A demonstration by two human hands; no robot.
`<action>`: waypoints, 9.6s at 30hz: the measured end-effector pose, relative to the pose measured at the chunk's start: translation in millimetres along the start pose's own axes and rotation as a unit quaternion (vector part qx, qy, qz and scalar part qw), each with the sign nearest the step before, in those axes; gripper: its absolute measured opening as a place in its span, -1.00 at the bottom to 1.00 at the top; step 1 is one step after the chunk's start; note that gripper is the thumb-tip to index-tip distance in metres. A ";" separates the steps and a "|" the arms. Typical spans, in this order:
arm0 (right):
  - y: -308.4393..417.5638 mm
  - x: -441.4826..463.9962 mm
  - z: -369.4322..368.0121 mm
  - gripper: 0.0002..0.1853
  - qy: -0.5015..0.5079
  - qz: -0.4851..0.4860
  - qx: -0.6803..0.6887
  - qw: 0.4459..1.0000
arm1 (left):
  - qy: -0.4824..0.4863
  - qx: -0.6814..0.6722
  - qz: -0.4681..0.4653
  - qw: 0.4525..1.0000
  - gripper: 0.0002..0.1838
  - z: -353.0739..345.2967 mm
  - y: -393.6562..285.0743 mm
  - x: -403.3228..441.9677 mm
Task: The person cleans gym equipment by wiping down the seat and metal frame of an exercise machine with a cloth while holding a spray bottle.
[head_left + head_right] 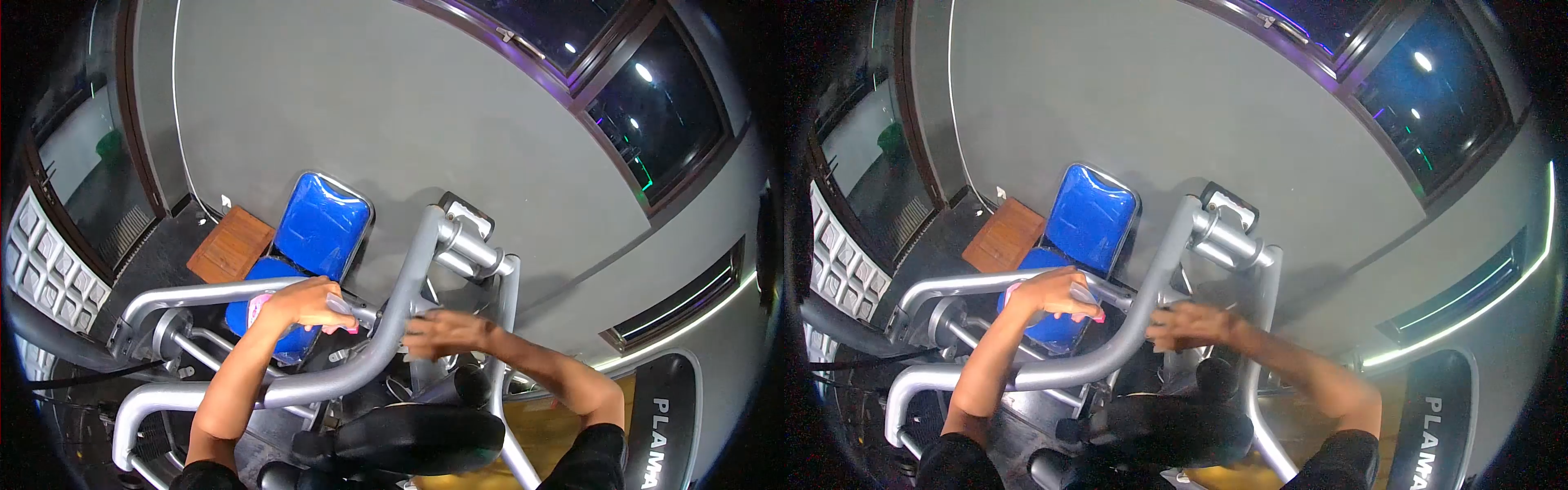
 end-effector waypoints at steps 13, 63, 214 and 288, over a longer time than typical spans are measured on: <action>77.6 61.2 32.8 -0.86 -0.016 0.196 -0.023 0.980 | -0.020 0.035 0.018 0.999 -0.49 7.4 11.7 2.4; 13.3 125.0 18.0 -0.66 0.023 -0.353 0.399 0.846 | 0.028 -0.299 -0.150 0.942 -0.61 5.1 67.8 -64.5; 152.7 195.5 41.3 -0.74 -0.404 -0.610 -0.001 0.681 | -0.289 0.067 -0.155 0.942 -0.61 5.9 106.7 -235.9; 191.9 275.6 -138.8 -0.75 -0.719 -0.337 0.607 -0.047 | -0.215 -0.022 -0.089 0.972 -0.67 15.6 126.4 -264.1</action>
Point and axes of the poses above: each hand's wrist, its own x-axis towards the middle knuckle, its own z-axis out of the back of the hand, y = z × x, the point moved 8 cm from there along x, towards the middle knuckle, and after that the axes turned 11 degrees about x, right-handed, at the moved point
